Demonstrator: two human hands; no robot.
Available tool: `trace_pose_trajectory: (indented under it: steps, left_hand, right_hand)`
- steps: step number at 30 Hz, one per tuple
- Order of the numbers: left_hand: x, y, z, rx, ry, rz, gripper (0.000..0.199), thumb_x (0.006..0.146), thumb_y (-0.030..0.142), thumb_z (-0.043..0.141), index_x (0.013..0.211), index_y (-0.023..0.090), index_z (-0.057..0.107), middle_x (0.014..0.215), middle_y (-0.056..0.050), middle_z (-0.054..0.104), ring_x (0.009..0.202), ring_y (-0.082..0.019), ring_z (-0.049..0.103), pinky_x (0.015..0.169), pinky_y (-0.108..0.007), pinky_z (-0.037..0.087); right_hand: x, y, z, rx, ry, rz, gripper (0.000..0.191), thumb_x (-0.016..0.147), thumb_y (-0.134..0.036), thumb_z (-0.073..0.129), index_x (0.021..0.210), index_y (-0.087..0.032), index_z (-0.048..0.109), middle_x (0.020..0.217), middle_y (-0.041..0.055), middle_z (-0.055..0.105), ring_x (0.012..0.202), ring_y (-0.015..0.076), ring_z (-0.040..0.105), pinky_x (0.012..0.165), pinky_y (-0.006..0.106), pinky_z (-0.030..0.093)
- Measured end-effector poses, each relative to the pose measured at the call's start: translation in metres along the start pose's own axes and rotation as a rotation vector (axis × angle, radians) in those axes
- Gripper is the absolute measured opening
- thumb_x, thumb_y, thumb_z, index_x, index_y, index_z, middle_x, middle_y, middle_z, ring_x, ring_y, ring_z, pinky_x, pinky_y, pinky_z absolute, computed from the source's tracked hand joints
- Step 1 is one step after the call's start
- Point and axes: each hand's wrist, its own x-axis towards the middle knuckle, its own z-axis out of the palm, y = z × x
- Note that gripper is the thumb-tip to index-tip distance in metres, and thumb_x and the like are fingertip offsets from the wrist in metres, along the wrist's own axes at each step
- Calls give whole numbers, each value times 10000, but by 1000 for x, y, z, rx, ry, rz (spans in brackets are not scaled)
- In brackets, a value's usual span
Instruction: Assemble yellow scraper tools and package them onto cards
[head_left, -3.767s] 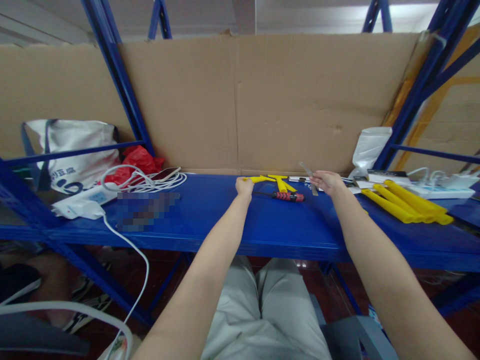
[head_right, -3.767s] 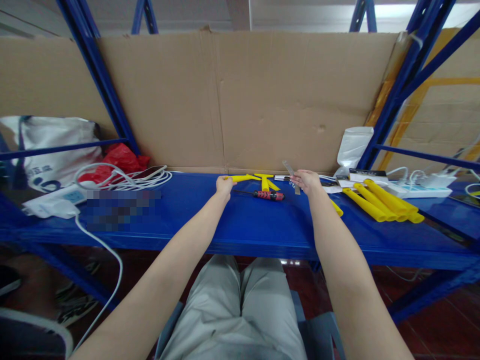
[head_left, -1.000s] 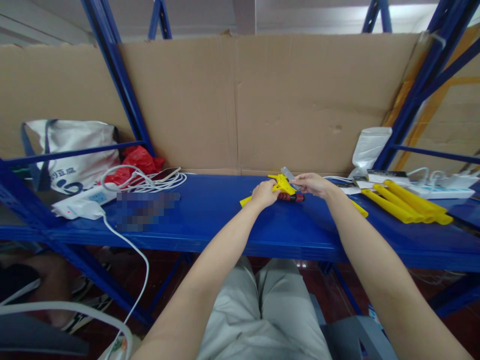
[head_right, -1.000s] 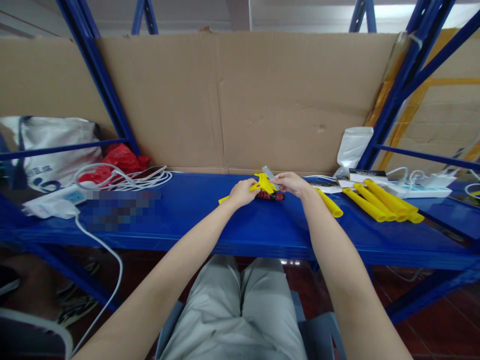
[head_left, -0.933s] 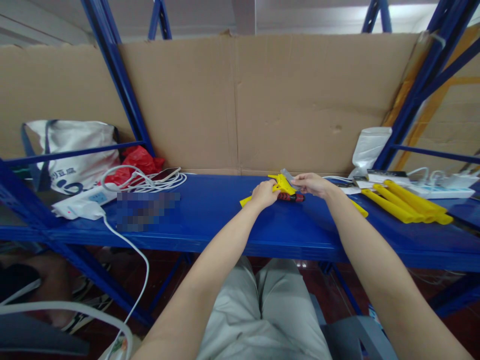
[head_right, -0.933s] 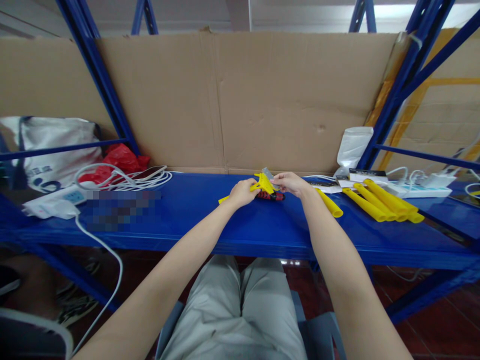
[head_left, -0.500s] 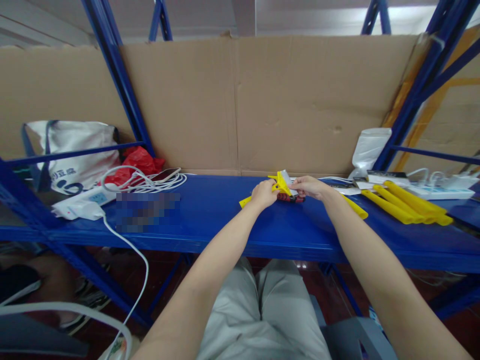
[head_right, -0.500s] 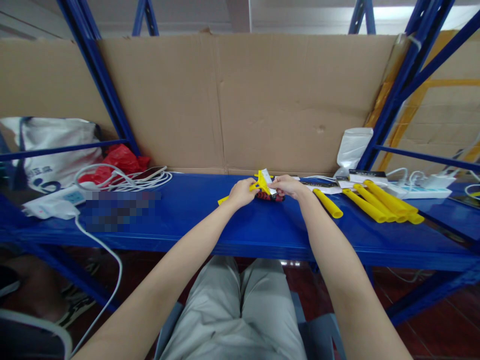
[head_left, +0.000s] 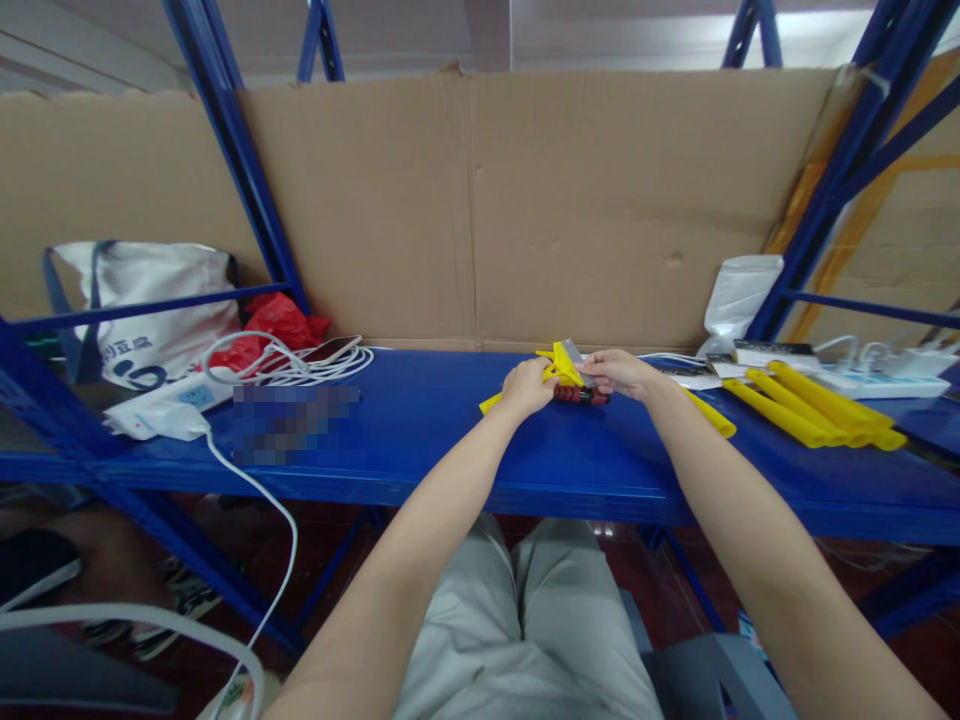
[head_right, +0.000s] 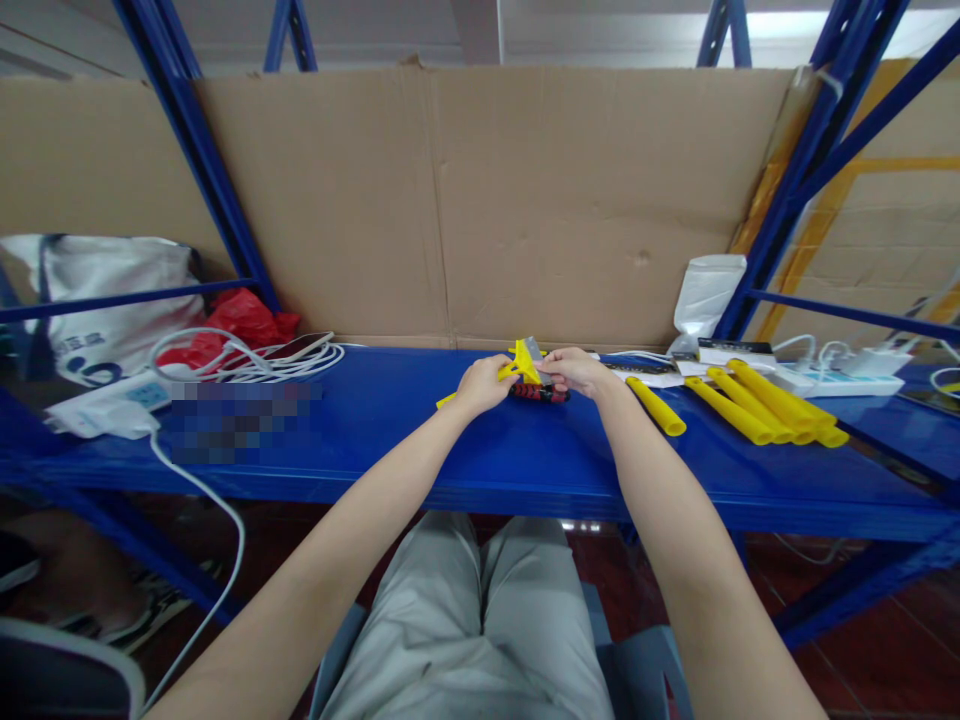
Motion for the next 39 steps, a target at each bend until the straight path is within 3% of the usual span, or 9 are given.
trace_pose_trajectory:
  steps: [5, 17, 24, 28, 32, 39]
  left_hand:
    - [-1, 1, -2, 3, -2, 9, 337, 857, 279, 531, 1179, 204, 595, 1197, -74, 631, 1108, -215, 579, 916, -297, 441]
    - [-2, 4, -1, 7, -4, 26, 316, 853, 274, 532, 1149, 204, 619, 1177, -73, 644, 1115, -220, 576, 935, -308, 437]
    - [-1, 3, 1, 4, -45, 34, 303, 847, 283, 541, 1135, 228, 619, 1182, -62, 639, 1112, -219, 576, 936, -316, 437]
    - [-1, 1, 2, 10, -47, 49, 382, 855, 271, 533, 1236, 250, 546, 1222, -54, 614, 1131, -217, 560, 945, -322, 431]
    - [-4, 0, 4, 47, -52, 155, 517, 868, 197, 492, 1370, 298, 416, 1254, -44, 579, 1143, -205, 545, 949, -308, 423]
    - [-6, 2, 4, 108, -129, 151, 448, 897, 230, 449, 1324, 361, 486, 1134, -39, 583, 1060, -201, 580, 919, -296, 437]
  right_hand:
    - [1, 2, -2, 48, -41, 17, 423, 631, -362, 795, 660, -186, 412, 447, -104, 340, 393, 15, 261, 379, 173, 225]
    - [-1, 4, -3, -125, -64, -31, 415, 630, -444, 762, 605, -188, 436, 391, -83, 377, 365, 35, 306, 385, 199, 250]
    - [0, 5, -6, -153, -52, 1, 390, 616, -392, 779, 583, -186, 450, 395, -66, 402, 369, 43, 336, 379, 193, 265]
    - [2, 7, -7, -139, -80, 11, 388, 610, -385, 785, 593, -181, 455, 397, -69, 389, 372, 41, 324, 370, 187, 255]
    - [2, 8, -4, -146, -98, 4, 398, 612, -402, 780, 592, -179, 451, 382, -81, 368, 354, 30, 294, 356, 179, 236]
    - [2, 8, -2, -219, -76, 23, 410, 624, -452, 769, 579, -174, 471, 364, -80, 347, 338, 26, 265, 331, 180, 220]
